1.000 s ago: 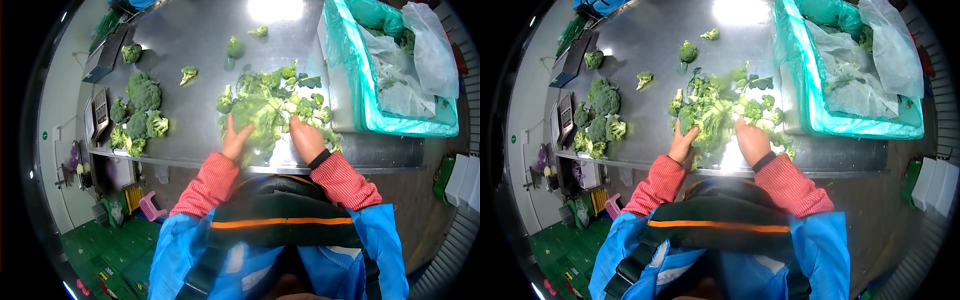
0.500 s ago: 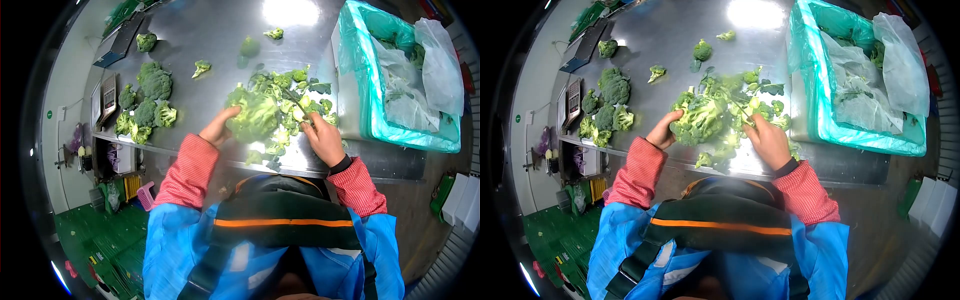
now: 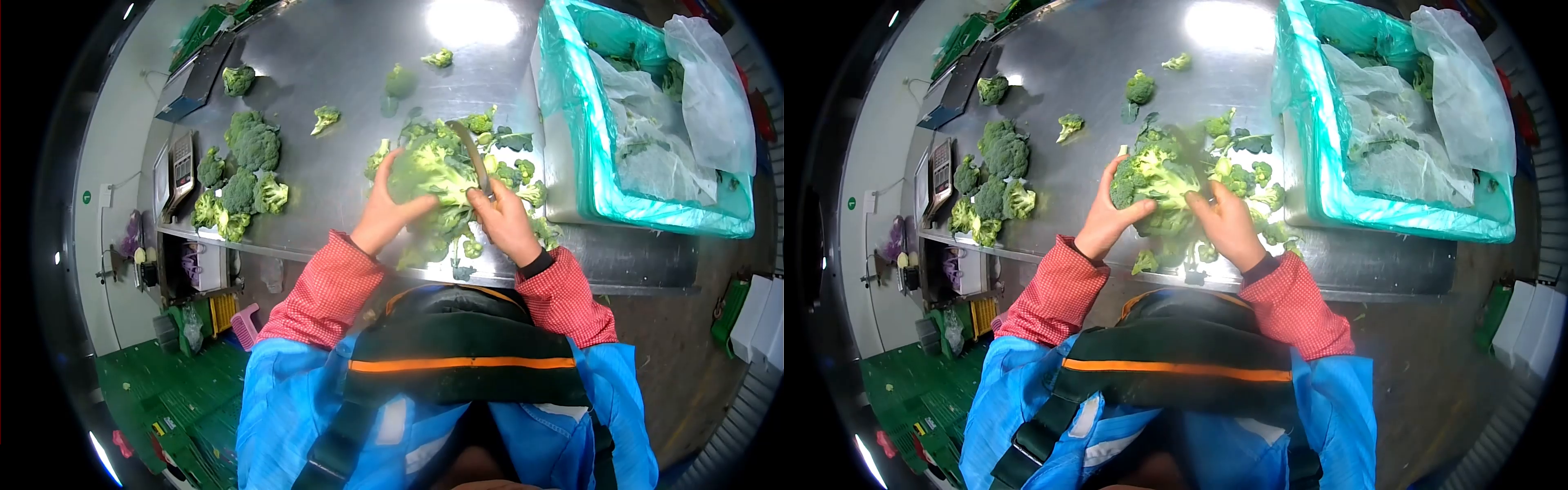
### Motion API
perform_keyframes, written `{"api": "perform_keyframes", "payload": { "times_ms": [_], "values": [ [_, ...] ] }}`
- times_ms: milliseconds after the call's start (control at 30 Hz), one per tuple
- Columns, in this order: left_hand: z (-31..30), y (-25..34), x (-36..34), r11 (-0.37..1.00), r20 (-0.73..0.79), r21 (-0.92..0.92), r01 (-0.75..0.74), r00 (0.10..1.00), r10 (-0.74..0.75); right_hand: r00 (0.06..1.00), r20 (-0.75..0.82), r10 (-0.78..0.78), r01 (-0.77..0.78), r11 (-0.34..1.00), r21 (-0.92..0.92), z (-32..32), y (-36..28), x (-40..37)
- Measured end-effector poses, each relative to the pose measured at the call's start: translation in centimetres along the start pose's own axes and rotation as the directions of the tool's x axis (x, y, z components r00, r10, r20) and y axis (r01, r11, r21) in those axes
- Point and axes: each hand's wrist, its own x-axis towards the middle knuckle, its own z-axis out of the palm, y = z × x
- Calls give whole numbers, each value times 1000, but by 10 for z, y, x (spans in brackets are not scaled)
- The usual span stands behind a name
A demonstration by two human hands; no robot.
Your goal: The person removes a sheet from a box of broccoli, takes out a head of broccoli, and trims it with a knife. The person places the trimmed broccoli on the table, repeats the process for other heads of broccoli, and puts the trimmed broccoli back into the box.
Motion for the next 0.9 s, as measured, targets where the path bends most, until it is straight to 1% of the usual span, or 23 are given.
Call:
{"api": "perform_keyframes", "payload": {
  "times_ms": [33,67,100,133,167,233,267,300,400,500,600,633,667,700,733,767,833,867,900],
  "values": [
    [-2,-2,2,991,-10,-114,64,998,-66,994,56,91,-86,993,-83,-7,-2,-1],
    [-5,-3,3,993,-5,-99,59,998,-60,999,5,-48,48,971,-234,-12,-6,-4],
    [-10,-3,5,995,1,-84,56,998,-56,981,-23,-191,167,907,-385,-16,-10,-10],
    [-15,-3,6,996,6,-69,54,999,-54,943,-26,-331,268,805,-528,-20,-13,-17],
    [-20,-1,6,999,-7,-29,36,999,-37,894,24,-448,342,647,-681,-27,-16,-22],
    [-29,9,8,999,-12,49,15,1000,-14,864,149,-482,375,417,-828,-38,-20,-32],
    [-32,14,7,996,-12,90,6,1000,-5,849,210,-484,382,291,-877,-40,-21,-35],
    [-34,17,7,995,-22,100,17,1000,-15,837,236,-493,394,244,-886,-39,-23,-37],
    [-29,32,4,968,-12,245,-48,999,52,778,276,-565,427,153,-891,-30,-25,-32],
    [-27,35,4,920,-26,391,-21,999,34,802,236,-548,318,59,-946,-21,-20,-25],
    [-35,33,1,851,-102,526,-3,993,67,872,105,-478,153,63,-986,-36,14,-19],
    [-44,34,-3,891,-109,454,26,994,26,917,-45,-397,5,124,-992,-50,23,-14],
    [-54,37,-5,924,-114,379,51,993,-8,940,-53,-336,2,162,-987,-49,35,-19],
    [-63,36,-8,926,-99,375,35,995,3,910,-43,-413,98,315,-944,-42,28,-20],
    [-67,29,-13,943,-93,333,29,996,2,883,-51,-467,193,459,-867,-29,22,-29],
    [-71,21,-13,958,-88,288,9,996,17,906,-65,-419,206,569,-796,-17,18,-29],
    [-74,15,-11,976,-56,203,-72,995,85,944,-46,-326,222,735,-641,-3,2,-25],
    [-75,12,-11,989,-61,136,-55,996,64,964,-34,-264,205,818,-538,1,-5,-23],
    [-71,13,-12,997,-65,67,-34,997,38,966,-3,-259,223,838,-498,4,-16,-23]
  ]
}}
